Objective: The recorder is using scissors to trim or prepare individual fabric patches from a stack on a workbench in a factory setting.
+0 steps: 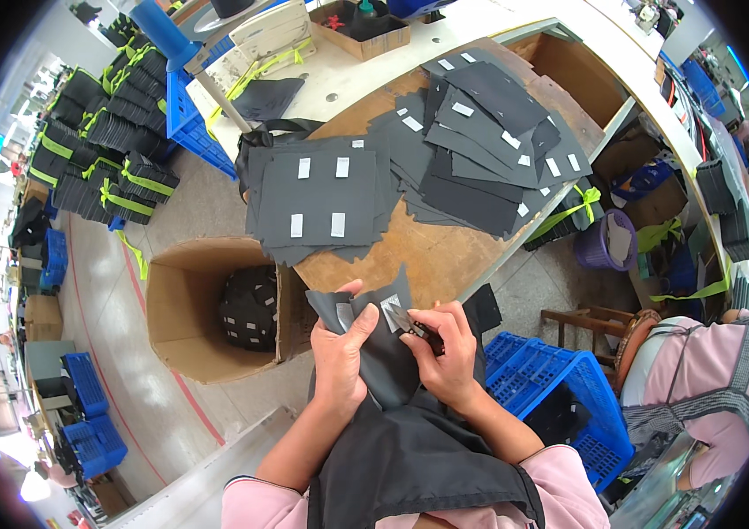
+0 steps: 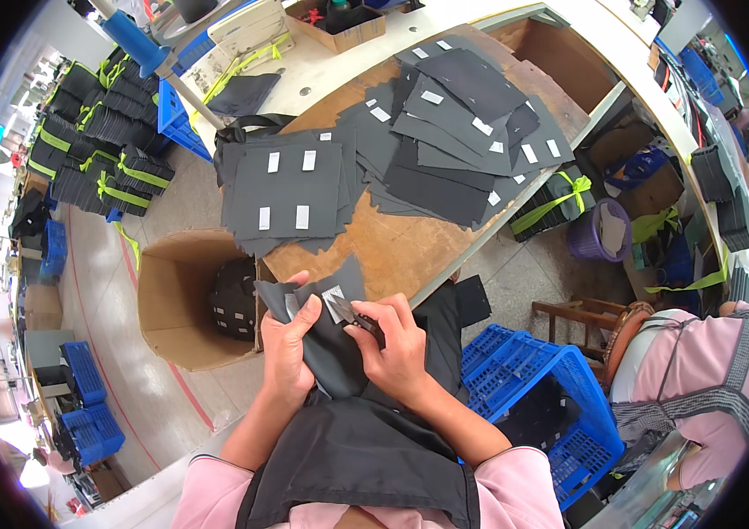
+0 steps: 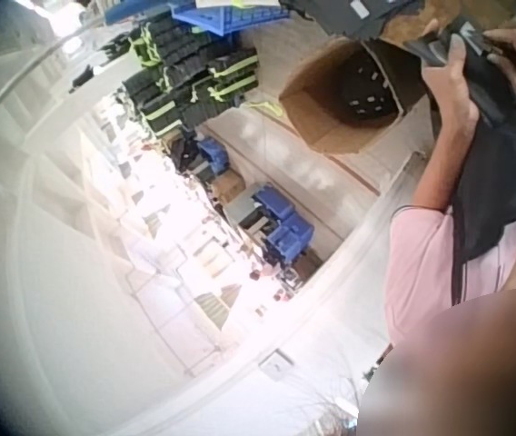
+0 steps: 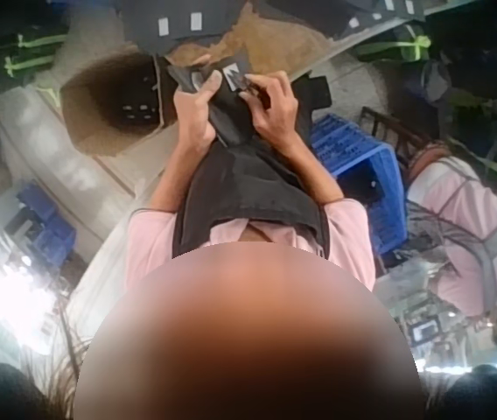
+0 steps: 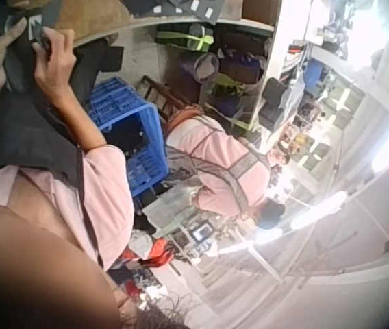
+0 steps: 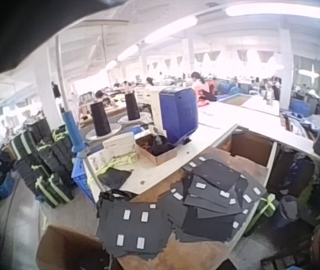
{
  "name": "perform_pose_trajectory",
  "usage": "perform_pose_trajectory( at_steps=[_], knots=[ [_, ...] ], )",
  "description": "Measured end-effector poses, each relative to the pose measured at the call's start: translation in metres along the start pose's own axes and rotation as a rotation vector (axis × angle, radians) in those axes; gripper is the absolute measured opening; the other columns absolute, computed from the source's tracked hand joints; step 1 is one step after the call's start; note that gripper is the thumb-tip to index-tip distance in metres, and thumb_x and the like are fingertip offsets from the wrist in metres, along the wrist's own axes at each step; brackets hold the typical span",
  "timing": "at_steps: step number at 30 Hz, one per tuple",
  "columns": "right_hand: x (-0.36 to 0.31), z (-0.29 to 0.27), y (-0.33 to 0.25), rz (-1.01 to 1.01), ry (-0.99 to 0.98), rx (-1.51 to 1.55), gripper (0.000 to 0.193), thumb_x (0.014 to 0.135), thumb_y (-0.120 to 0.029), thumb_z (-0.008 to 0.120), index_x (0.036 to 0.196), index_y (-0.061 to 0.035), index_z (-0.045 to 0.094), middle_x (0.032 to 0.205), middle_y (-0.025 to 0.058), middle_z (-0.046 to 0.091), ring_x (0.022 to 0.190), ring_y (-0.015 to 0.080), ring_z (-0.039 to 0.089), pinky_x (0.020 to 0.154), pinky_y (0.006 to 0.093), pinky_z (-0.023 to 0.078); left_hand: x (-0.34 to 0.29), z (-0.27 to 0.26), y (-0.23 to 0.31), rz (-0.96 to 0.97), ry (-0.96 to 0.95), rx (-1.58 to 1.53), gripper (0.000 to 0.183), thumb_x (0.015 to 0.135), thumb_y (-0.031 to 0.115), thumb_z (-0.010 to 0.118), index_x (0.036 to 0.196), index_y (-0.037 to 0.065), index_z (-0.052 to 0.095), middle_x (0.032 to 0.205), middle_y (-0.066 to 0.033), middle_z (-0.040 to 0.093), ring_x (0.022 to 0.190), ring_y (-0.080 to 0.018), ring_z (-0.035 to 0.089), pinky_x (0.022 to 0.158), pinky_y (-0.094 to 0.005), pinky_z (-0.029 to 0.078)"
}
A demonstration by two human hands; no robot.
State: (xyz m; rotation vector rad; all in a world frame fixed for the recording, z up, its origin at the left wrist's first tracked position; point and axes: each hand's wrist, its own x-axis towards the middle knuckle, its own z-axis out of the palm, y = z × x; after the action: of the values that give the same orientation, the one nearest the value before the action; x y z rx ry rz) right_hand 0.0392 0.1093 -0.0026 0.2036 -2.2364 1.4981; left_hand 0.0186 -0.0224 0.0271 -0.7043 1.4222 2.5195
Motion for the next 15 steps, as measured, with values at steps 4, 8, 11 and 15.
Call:
perform_pose_trajectory(
  at_steps=[4, 8, 11, 15],
  knots=[
    [-0.0015, -0.0009, -0.0026, 0.121, -0.042, 0.056, 0.031, 0.068, 0.003, 0.070, 0.096, -0.0002, 0.059, 0.082, 0.0112, 0.052, 0.065, 0.0188, 0.052, 0.057, 0.0263, 0.044, -0.0006, 0.0020, -0.0018, -0.017, 0.000, -0.020, 0.040, 0.080, 0.005, 0.069, 0.117, 0.002, 0.053, 0.097, -0.0030, 0.059, 0.087, -0.0102, 0.056, 0.078, -0.0243, 0.046],
    [-0.0023, 0.0017, -0.0021, 0.114, -0.014, 0.036, 0.029, 0.069, 0.004, 0.070, 0.095, -0.0009, 0.059, 0.082, 0.0113, 0.053, 0.066, 0.0193, 0.054, 0.058, 0.0266, 0.044, -0.0004, 0.0019, -0.0040, -0.006, 0.017, 0.013, 0.040, 0.080, 0.004, 0.069, 0.117, 0.002, 0.053, 0.097, -0.0029, 0.059, 0.086, -0.0100, 0.057, 0.077, -0.0242, 0.046],
    [-0.0006, 0.0024, -0.0002, 0.056, -0.023, 0.019, 0.028, 0.069, 0.005, 0.069, 0.095, -0.0010, 0.059, 0.081, 0.0114, 0.053, 0.066, 0.0202, 0.054, 0.058, 0.0268, 0.045, 0.0005, 0.0004, -0.0036, 0.020, 0.011, 0.022, 0.040, 0.080, 0.004, 0.069, 0.116, 0.003, 0.053, 0.096, -0.0027, 0.059, 0.085, -0.0099, 0.057, 0.077, -0.0237, 0.046],
    [-0.0028, 0.0020, 0.0060, 0.008, -0.053, -0.025, 0.028, 0.070, 0.005, 0.068, 0.096, -0.0007, 0.059, 0.084, 0.0105, 0.053, 0.065, 0.0171, 0.054, 0.056, 0.0250, 0.044, 0.0027, -0.0037, -0.0028, 0.030, 0.006, 0.073, 0.040, 0.079, 0.004, 0.069, 0.115, 0.003, 0.054, 0.095, -0.0023, 0.059, 0.085, -0.0096, 0.057, 0.077, -0.0230, 0.046]
  ],
)
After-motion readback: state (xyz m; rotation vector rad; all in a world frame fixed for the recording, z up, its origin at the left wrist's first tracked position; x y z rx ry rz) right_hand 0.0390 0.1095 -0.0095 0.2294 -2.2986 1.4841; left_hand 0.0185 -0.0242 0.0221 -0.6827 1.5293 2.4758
